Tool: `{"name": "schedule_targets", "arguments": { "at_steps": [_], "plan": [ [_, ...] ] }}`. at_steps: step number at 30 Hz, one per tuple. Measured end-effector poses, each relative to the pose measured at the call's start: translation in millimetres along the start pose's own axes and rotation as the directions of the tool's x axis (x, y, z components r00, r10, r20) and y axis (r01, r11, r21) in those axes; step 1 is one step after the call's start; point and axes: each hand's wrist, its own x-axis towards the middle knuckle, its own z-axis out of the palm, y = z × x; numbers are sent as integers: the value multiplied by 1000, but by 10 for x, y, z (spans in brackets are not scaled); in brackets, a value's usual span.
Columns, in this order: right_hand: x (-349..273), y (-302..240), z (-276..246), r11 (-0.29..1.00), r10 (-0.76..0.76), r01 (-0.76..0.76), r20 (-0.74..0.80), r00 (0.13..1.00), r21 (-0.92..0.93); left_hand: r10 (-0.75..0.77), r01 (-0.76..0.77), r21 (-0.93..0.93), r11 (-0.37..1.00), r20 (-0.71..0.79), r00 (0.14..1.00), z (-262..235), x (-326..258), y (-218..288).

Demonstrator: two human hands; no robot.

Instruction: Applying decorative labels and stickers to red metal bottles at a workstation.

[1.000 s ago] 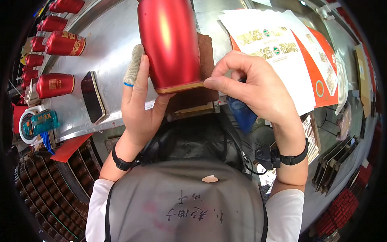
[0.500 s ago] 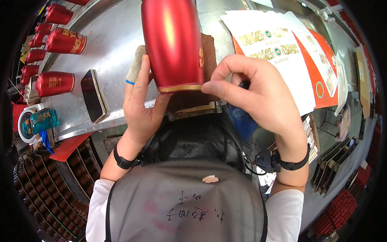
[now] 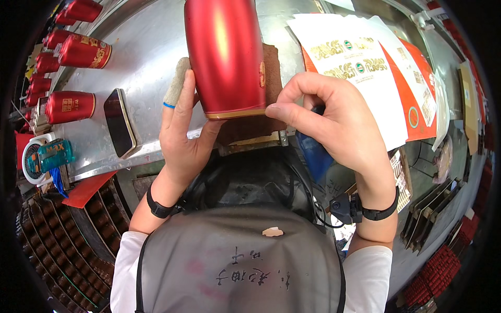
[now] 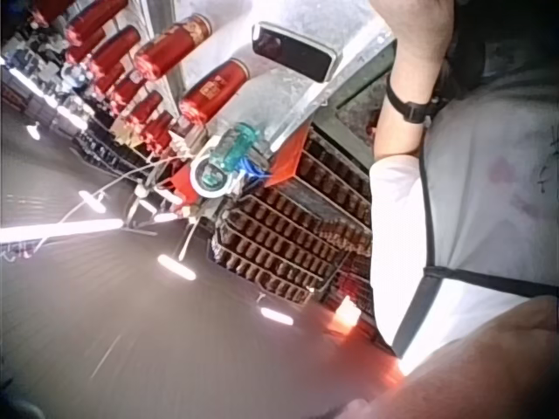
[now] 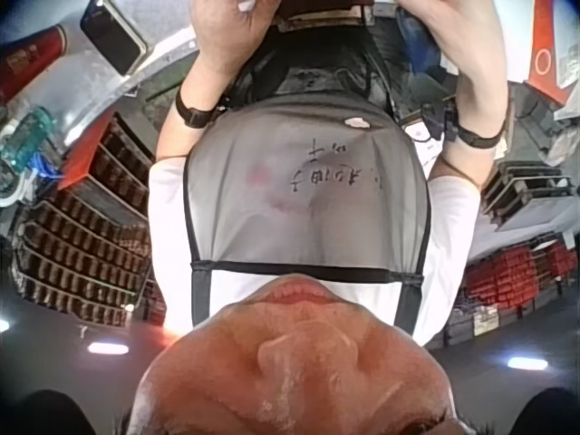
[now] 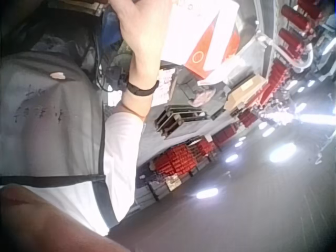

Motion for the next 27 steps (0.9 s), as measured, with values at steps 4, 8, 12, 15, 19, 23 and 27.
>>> {"name": "schedule_targets", "arguments": {
  "at_steps": [4,8,12,15,19,23,27],
  "plan": [
    [88,101,65,1000,-25,25,-7,1000,-12,-11,11,-4,1000,11,1000,-20,-14,-16],
    [144,150,68,999,-13,14,18,1000,-39,-22,22,10,1000,10,1000,-15,-20,-13],
    [179,124,90,1000,4,-4,29,1000,-2,-14,13,13,1000,5,1000,-15,-21,-5],
    [192,164,93,1000,12,-13,40,999,18,-3,3,71,997,3,1000,-76,-53,64],
    [213,199,110,999,-7,7,10,1000,51,251,-273,216,938,125,960,-237,-160,154],
    [227,244,112,997,-32,31,23,999,67,485,-503,290,814,138,864,-186,-60,128],
    [219,190,80,996,60,-64,76,995,61,518,-544,329,772,169,838,-126,42,193]
  ]
}}
